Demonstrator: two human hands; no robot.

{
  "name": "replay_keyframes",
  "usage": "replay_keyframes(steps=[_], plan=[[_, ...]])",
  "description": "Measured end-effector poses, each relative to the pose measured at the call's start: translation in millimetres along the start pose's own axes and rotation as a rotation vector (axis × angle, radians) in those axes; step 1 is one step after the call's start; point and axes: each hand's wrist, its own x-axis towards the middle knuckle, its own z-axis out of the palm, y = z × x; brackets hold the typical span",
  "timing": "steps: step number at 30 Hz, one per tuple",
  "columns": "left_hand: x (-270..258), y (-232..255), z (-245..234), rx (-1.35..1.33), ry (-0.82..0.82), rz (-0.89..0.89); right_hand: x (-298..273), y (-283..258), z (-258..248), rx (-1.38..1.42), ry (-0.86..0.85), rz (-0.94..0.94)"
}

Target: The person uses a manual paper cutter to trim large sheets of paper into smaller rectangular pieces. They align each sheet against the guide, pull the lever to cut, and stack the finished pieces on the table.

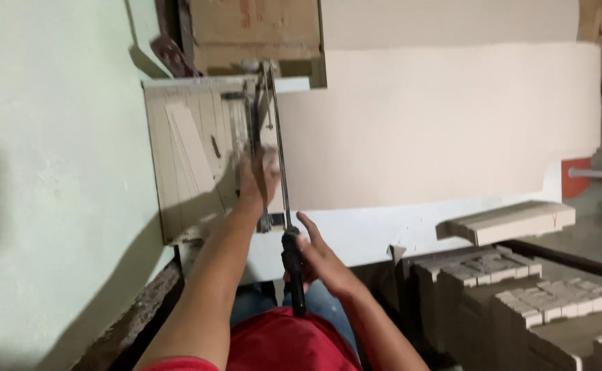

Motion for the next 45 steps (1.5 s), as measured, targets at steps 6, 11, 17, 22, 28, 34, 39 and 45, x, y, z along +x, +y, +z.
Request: replay_keyframes(steps=[6, 11, 17, 22, 28, 34, 39, 45], plan=[[-19, -26, 12, 0.166, 0.020, 0.097, 154, 184, -92, 0.580, 0.393, 0.030], [-26, -76, 21, 0.350, -0.001, 0.231, 176, 185, -142, 1.107, 0.562, -0.026], [-11, -165, 25, 0.505, -0.034, 0.372, 138, 202, -143, 0.949, 0.497, -0.050], [-4, -104, 16, 0.197, 0.100, 0.244, 159, 171, -107, 0.838, 0.466, 0.022], [1, -27, -11, -0.061, -0.021, 0.103, 176, 172, -109, 0.745, 0.462, 0.063], [15, -4, 0, 0.036, -0.035, -0.024, 170, 144, -107, 0.000, 0.392, 0.220], [14, -3, -5, 0.039, -0.094, -0.043, 19, -14, 2, -0.412, 0.236, -0.002], [29, 2, 1, 0.161, -0.195, -0.091, 77, 95, 45, -0.714, 0.212, 0.044]])
